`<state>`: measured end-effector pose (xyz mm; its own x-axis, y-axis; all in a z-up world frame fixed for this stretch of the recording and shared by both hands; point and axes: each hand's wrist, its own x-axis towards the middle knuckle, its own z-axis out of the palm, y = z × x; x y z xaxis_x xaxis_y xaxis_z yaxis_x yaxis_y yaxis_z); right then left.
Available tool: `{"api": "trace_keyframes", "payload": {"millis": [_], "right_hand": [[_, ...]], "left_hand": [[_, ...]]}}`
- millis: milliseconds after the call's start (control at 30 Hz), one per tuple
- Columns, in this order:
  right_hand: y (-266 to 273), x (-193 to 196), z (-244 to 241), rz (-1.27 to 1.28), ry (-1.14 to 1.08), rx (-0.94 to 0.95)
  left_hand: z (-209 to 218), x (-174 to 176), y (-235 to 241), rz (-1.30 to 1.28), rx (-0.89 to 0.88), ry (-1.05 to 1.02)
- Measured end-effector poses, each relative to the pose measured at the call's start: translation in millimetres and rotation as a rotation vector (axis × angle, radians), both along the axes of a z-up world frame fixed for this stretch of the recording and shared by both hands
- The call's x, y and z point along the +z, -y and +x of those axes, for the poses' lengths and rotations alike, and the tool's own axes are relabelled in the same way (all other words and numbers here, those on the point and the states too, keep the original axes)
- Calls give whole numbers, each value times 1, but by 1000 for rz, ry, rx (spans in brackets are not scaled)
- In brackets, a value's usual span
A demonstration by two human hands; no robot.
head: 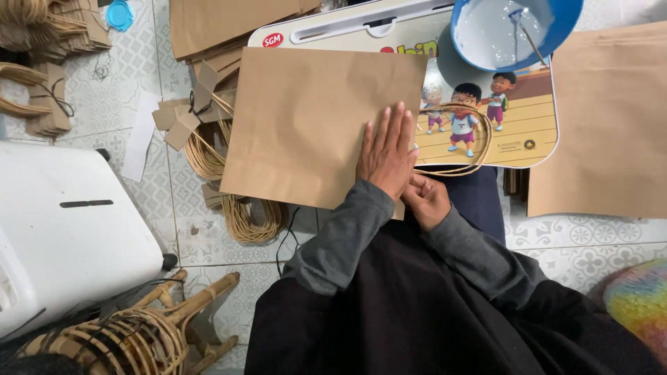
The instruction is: The person applies glue to a paper strip and attaches it to a brown paper bag to secure a handle. They press the strip down to ensure it adheres properly.
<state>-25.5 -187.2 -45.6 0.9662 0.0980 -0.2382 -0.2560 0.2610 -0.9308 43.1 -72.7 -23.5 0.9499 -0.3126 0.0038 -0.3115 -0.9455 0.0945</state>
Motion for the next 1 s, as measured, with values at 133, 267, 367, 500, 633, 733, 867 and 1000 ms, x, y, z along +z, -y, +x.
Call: {"api": "trace_keyframes", "payload": {"millis": [133, 267, 367, 500, 633, 733, 867, 1000], "right_hand": [[-3, 2, 3, 12, 26, -20], [0, -21, 7, -4, 9, -29], [0, -24, 6, -23, -8, -44], [-2, -27, 2, -39, -21, -54], [1, 23, 4, -10, -56, 90], [1, 13, 3, -32, -57, 97], [-10, 22, 14, 3, -29, -7], [-8, 30, 11, -111, 106, -62]], "left_hand": [[7, 1, 0, 55, -6, -1], [34, -7, 1, 82, -14, 10], [58, -10, 7, 68, -17, -51], [97, -2, 14, 93, -7, -164], [121, -2, 27, 171, 3, 22], [120, -1, 26, 178, 12, -121], [68, -1, -2, -57, -83, 60], [-39, 54, -30, -262, -124, -35]]}}
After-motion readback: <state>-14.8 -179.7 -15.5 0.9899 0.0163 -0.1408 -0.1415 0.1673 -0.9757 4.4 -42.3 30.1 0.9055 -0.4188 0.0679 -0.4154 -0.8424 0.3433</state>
